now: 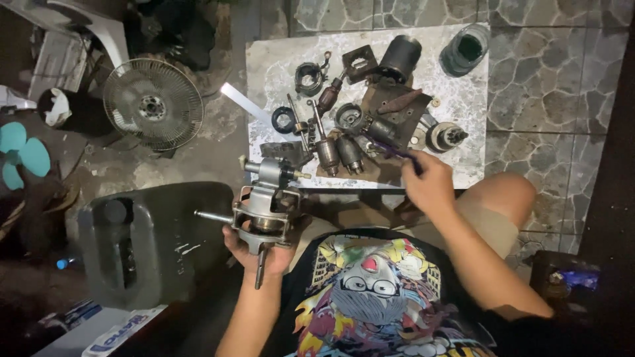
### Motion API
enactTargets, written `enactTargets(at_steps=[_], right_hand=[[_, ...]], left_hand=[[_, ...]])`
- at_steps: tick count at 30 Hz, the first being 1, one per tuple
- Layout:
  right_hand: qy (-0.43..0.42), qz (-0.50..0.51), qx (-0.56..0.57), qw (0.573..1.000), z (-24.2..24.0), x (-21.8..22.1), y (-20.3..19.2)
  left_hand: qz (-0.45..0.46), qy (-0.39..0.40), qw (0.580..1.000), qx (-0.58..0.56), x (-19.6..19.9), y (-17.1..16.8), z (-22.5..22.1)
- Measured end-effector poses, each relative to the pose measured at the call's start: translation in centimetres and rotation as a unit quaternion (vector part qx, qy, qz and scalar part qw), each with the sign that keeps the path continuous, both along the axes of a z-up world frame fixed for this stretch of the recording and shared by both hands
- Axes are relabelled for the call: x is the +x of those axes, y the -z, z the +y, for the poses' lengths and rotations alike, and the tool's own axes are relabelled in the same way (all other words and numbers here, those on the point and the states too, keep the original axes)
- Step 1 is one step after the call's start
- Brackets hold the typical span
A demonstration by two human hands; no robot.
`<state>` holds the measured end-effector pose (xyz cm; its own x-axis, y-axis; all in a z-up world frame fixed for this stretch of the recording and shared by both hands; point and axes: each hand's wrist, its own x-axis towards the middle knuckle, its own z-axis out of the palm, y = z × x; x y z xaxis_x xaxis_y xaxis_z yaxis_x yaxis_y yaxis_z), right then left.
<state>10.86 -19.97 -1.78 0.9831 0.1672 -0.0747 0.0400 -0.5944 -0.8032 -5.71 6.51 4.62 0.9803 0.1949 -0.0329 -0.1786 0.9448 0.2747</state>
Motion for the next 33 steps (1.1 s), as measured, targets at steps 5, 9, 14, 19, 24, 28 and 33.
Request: enactTargets(at_steps=[5,9,14,19,24,28,33], right_hand=[[0.160,0.066,0.237,0.956,-4.1,4.0,-0.3],[0.173,-0.085,0.192,0.962,-8.5,8.3,-2.3],[0.119,-0.245,0.019,0.962,-8.9,12.7,-0.2],[0.060,-0.298,-0.113,0.946,-7.8,15.0,3.8],[0.068,-0.302,-0.131,0.942,-6.5,16.1,6.6],[0.068,-0.305,-0.109,0.944,-5.6,16.5,6.7],[0.058,-0.272,-0.115,0.954,-5.5,17.0,8.1]], left_hand=[[-0.051,0.027,0.996,-0.066,1.7,-2.1,-0.6],[0.032,-0.007,0.997,-0.075,-1.5,2.0,-0.1],[0.055,0.012,0.995,-0.080,-1.1,1.5,-0.2],[0.021,0.021,0.998,-0.050,-0.6,0.7,-0.4],[-0.001,0.036,0.997,-0.067,-0.5,1.1,-0.3],[-0.007,0.053,0.994,-0.097,-0.7,1.6,0.1],[0.014,0.041,0.992,-0.115,-0.7,1.6,0.1]])
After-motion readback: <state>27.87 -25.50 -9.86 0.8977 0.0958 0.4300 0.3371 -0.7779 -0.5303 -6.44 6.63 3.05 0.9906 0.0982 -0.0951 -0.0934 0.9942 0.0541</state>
